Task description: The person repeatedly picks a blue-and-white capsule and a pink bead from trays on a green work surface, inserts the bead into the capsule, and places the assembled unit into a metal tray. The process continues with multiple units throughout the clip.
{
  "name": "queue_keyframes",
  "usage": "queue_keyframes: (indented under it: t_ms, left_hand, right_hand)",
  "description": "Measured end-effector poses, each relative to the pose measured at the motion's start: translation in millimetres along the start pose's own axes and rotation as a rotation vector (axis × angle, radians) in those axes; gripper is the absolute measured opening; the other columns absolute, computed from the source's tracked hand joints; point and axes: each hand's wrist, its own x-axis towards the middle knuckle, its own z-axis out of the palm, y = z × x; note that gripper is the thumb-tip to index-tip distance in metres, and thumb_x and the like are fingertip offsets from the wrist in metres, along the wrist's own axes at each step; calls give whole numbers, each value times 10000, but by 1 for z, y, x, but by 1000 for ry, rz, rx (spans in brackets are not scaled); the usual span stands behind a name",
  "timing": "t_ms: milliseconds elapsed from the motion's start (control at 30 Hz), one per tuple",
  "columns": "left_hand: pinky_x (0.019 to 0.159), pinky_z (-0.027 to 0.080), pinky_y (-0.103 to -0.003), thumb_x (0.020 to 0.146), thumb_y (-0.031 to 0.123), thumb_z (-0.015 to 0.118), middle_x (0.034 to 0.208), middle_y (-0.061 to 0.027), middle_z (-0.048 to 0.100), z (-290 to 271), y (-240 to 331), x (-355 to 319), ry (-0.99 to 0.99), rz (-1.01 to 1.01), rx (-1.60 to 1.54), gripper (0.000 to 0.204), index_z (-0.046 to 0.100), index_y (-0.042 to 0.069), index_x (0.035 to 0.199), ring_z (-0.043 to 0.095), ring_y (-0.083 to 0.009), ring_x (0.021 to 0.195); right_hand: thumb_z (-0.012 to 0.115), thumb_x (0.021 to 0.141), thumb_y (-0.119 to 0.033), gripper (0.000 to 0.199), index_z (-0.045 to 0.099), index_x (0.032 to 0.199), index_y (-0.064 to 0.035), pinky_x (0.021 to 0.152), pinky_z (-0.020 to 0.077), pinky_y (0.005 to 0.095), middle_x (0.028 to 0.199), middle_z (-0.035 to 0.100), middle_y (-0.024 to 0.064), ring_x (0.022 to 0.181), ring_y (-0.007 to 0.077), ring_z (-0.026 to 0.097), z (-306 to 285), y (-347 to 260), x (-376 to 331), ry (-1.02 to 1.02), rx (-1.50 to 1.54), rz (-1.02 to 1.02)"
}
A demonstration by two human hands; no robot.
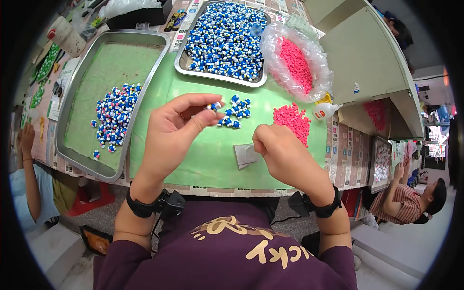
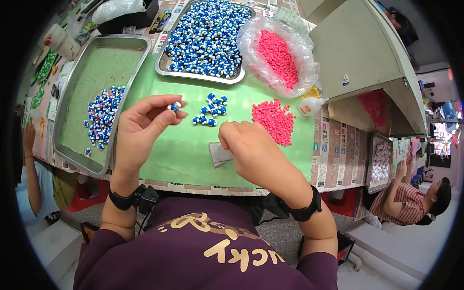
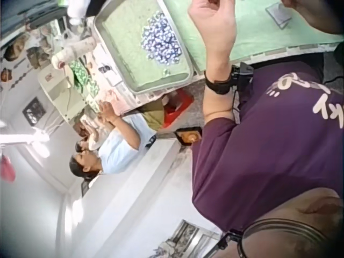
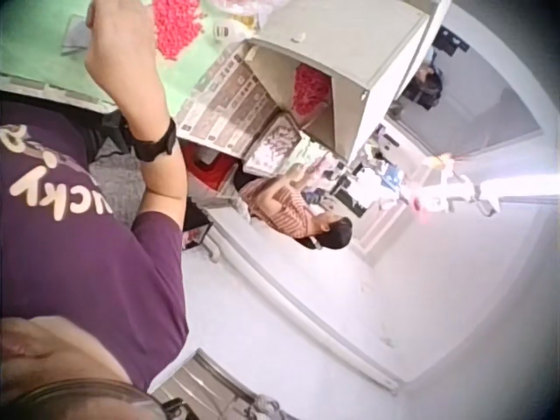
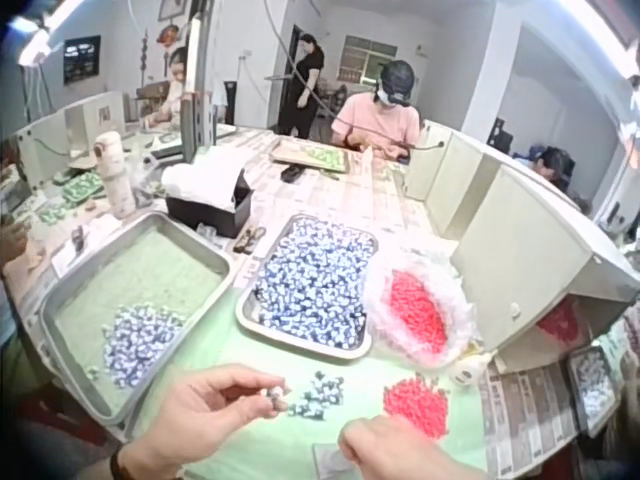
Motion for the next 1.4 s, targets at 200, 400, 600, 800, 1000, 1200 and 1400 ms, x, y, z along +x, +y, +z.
queue_keyframes:
  t_ms: [200,400,600,800,1000,1200,1400]
  left_hand:
    - [817,545,-272,896,-13,634,1089,-139,675,9,-6,-2,-90,-17,-58,275,609,-43,1168,678,-183,954]
    - [819,551,-278,878,-12,659,1044,-135,678,32,0,2,-95,-71,-271,270,601,-42,1140,683,-186,944]
    - [833,557,-287,861,-23,677,1030,-130,675,44,4,4,-103,-67,-362,238,609,-37,1089,680,-193,953]
    - [848,557,-277,850,-33,696,1026,-111,677,46,4,1,-81,-37,-309,225,623,-28,1062,674,-178,974]
    - [826,559,-255,826,-62,707,1022,-106,665,54,1,-3,-19,176,-133,216,650,-18,1029,664,-155,941]
    - [757,572,-247,790,-102,714,974,-109,642,47,0,-1,-71,339,-25,225,655,-21,991,660,-150,883]
    - [708,557,-241,834,-98,649,944,-76,641,-21,13,-4,189,376,202,188,614,-5,994,661,-139,839]
  right_hand:
    - [549,762,120,198,449,833,-35,668,436,363,753,537,105,724,286,548,-10,-6,-4,58,218,91]
    - [594,873,89,230,408,840,-42,771,461,275,874,564,72,825,142,548,-25,-28,3,356,570,30]
    - [606,878,78,231,415,839,-46,742,470,267,900,574,79,820,122,541,-20,-33,13,561,631,-34]
    - [619,872,64,214,435,841,-40,711,471,279,908,584,107,790,153,555,-16,-33,16,593,539,-61]
    - [641,859,47,217,442,844,-38,704,444,280,901,566,114,762,178,538,-6,-36,15,664,361,-38]
    - [701,822,27,287,436,892,-57,744,430,272,886,498,73,811,148,509,-14,-26,10,590,532,-20]
    - [659,831,42,203,466,833,-20,716,462,295,769,524,43,742,141,527,-44,10,-25,484,366,200]
